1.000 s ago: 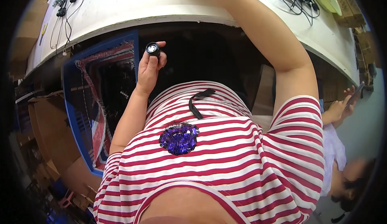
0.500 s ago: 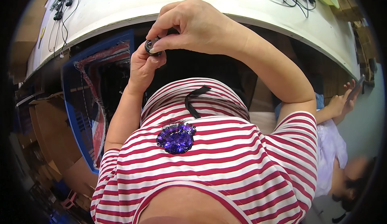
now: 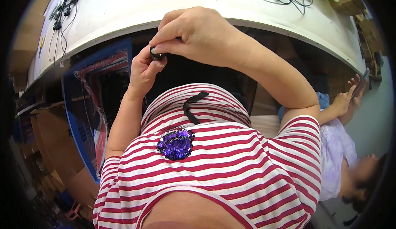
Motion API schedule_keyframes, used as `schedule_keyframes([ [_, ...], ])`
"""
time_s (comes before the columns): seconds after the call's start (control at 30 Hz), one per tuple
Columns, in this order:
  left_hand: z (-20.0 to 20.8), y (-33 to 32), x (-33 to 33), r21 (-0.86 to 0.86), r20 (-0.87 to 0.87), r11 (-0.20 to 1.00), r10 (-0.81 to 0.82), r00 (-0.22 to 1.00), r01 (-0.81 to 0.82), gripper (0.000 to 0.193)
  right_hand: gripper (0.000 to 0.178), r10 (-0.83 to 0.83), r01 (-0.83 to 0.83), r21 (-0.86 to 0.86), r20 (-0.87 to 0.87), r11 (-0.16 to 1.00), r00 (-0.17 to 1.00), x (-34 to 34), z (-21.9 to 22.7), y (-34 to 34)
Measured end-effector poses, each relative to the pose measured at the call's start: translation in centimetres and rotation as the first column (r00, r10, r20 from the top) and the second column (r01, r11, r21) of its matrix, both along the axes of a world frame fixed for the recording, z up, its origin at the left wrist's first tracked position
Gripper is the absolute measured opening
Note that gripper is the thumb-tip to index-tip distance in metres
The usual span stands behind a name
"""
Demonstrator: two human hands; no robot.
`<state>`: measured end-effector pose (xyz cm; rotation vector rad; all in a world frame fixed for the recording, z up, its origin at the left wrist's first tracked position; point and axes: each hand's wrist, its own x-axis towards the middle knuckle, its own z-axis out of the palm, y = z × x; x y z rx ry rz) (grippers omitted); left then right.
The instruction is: The person assembles small electronic components at a workbench. They pick up a small black circular device, apply glue from a tube into its center, and then insert a small white component. The person repeats this process for a second unit, handling the glue tube and components with both hands.
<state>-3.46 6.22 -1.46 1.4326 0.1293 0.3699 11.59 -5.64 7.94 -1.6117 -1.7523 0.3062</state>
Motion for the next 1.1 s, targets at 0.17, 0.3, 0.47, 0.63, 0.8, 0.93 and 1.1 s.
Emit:
schedule_keyframes([
  [0.17, -0.1, -0.4, 0.0, 0.211, -0.151, 0.975, 0.100, 0.983, -0.067, 0.029, 0.014, -0.011, 0.018, -0.030, 0.218, 0.999, 0.976, -0.1, 0.8, -0.2],
  [0.3, 0.4, -0.1, -0.3, 0.007, -0.065, 1.000, 0.031, 0.997, -0.031, 0.028, 0.021, -0.137, 0.137, 0.050, 0.007, 0.989, 0.991, 3.5, 1.0, 0.6],
  [0.47, 0.8, 0.4, -0.7, -0.126, -0.033, 0.992, 0.006, 0.999, -0.010, 0.028, 0.031, -0.666, 0.669, 0.213, 0.504, 0.712, 0.549, 15.3, -1.1, 1.0],
  [0.63, 0.6, 0.2, -0.8, -0.076, -0.025, 0.997, 0.030, 0.999, -0.032, 0.041, 0.039, -0.693, 0.760, 0.170, 0.566, 0.627, 0.445, 18.6, -2.8, 1.2],
  [0.8, 0.1, 0.6, -1.2, -0.060, -0.023, 0.995, 0.074, 0.997, -0.075, 0.039, 0.033, -0.713, 0.713, 0.138, 0.315, 0.688, 0.627, 17.6, -2.5, 1.8],
  [0.93, 0.1, 0.9, -1.3, -0.126, -0.010, 0.990, 0.058, 0.998, -0.059, 0.039, 0.028, -0.482, 0.488, -0.012, -0.177, 0.873, 0.858, 10.3, -0.8, 2.6],
  [1.1, 0.7, 1.1, -1.9, -0.166, 0.077, 0.986, 0.042, 0.996, -0.029, 0.046, 0.025, -0.205, 0.222, 0.092, -0.167, 0.971, 0.964, 6.5, -4.5, 5.1],
])
